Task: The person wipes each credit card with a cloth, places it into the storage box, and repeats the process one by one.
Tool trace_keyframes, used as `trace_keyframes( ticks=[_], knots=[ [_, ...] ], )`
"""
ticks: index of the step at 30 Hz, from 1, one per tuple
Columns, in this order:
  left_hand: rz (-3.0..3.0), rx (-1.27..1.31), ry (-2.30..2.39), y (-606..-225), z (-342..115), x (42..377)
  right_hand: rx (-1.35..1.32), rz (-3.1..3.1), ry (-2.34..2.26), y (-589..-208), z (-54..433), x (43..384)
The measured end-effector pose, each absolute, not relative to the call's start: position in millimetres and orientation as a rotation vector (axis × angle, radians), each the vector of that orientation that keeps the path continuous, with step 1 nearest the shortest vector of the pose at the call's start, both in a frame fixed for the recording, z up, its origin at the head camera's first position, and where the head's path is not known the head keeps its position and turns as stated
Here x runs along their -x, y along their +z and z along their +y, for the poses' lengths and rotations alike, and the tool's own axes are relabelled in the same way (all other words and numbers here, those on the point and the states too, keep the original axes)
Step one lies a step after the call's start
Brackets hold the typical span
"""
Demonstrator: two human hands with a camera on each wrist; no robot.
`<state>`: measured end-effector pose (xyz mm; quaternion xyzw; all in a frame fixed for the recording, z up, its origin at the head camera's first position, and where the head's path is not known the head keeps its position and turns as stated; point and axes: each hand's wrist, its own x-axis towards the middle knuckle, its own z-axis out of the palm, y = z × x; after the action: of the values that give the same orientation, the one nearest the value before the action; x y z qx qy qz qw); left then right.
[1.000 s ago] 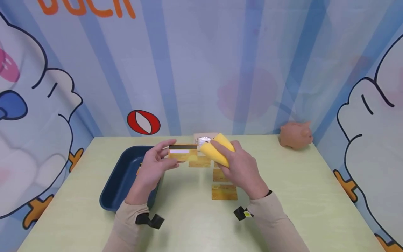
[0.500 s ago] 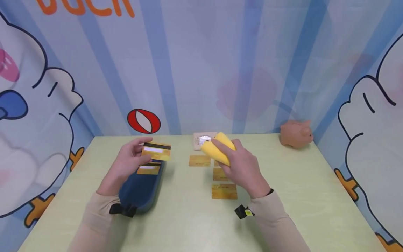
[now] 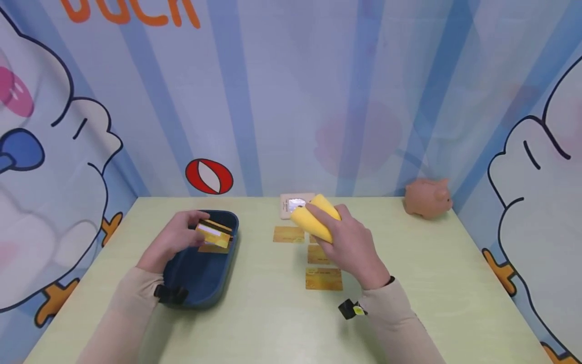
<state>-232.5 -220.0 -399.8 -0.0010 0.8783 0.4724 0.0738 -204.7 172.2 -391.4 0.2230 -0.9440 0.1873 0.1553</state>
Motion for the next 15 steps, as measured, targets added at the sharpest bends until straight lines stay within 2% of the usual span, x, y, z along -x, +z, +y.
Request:
trace_keyframes(
  ticks=[15],
  knots=[
    [2.494,0.089,1.338,-416,-212,244,-0.647,-2.711,0.515,-394,171,205]
  ],
)
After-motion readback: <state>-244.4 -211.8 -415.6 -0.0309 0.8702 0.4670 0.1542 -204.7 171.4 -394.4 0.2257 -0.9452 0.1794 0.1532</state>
